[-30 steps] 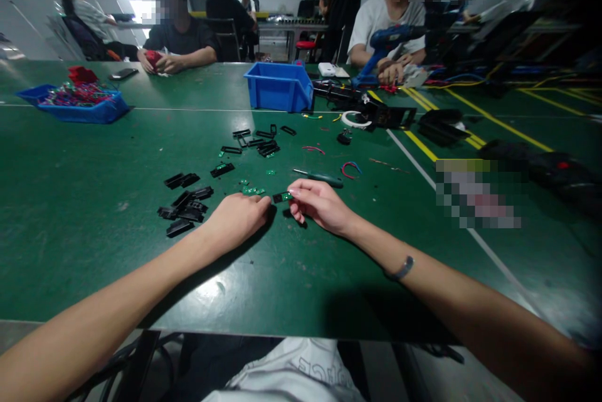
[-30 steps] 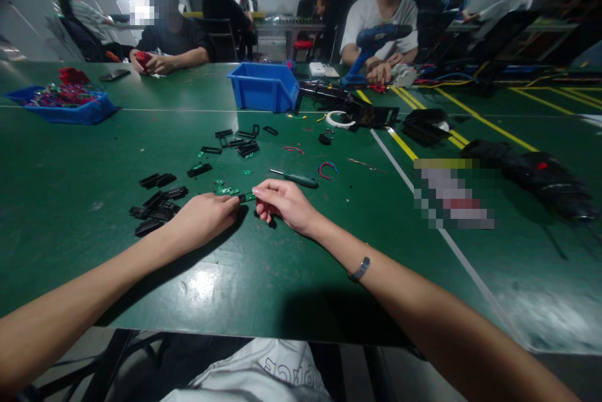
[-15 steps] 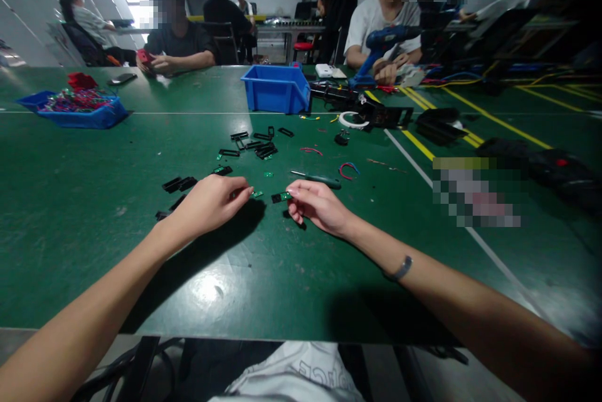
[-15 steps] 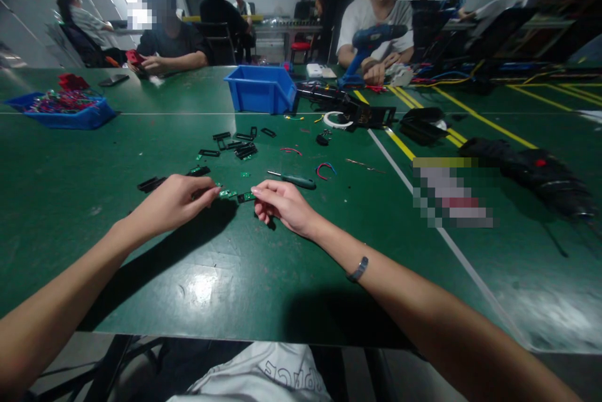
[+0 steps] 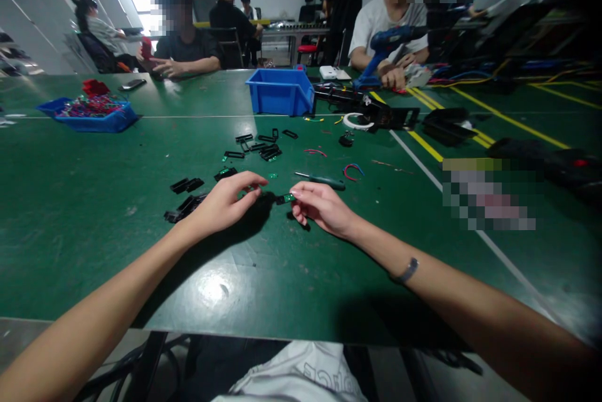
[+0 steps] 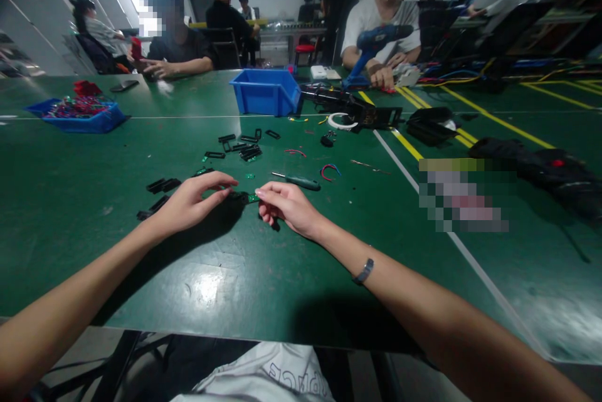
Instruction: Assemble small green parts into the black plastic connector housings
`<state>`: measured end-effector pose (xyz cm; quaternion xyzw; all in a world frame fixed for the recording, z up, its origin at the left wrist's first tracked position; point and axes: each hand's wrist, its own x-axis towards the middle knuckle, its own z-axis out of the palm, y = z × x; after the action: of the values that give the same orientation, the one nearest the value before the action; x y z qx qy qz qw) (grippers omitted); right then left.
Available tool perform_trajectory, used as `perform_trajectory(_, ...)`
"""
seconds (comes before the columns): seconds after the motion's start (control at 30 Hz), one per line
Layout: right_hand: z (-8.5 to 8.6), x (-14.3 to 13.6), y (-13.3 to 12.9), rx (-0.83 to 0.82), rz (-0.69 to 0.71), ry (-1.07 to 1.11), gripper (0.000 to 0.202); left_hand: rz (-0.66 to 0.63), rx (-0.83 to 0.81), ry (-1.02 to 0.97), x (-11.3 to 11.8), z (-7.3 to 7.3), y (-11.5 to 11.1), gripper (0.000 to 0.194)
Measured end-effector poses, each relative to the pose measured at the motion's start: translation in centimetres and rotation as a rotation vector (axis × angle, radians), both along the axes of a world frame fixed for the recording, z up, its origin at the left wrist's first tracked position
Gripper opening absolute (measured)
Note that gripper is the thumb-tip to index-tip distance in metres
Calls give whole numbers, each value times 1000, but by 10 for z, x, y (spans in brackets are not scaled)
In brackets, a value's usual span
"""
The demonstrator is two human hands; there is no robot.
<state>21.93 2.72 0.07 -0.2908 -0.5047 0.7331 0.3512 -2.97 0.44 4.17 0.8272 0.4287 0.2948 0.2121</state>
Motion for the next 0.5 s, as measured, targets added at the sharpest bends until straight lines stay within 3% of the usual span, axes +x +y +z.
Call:
perform_trajectory(0.13,0,1,0,-4,4,-2,29,85,-100,-95,-7,6,2,29)
perform_trajectory(0.4,0,0,0,-11,-2,-4,31,-158,-531,-130,-7,-6,5,31)
perform_trajectory(0.5,0,-1,0,-11,-1,-4,32,-169,-522,-245,-4,-11,5,39)
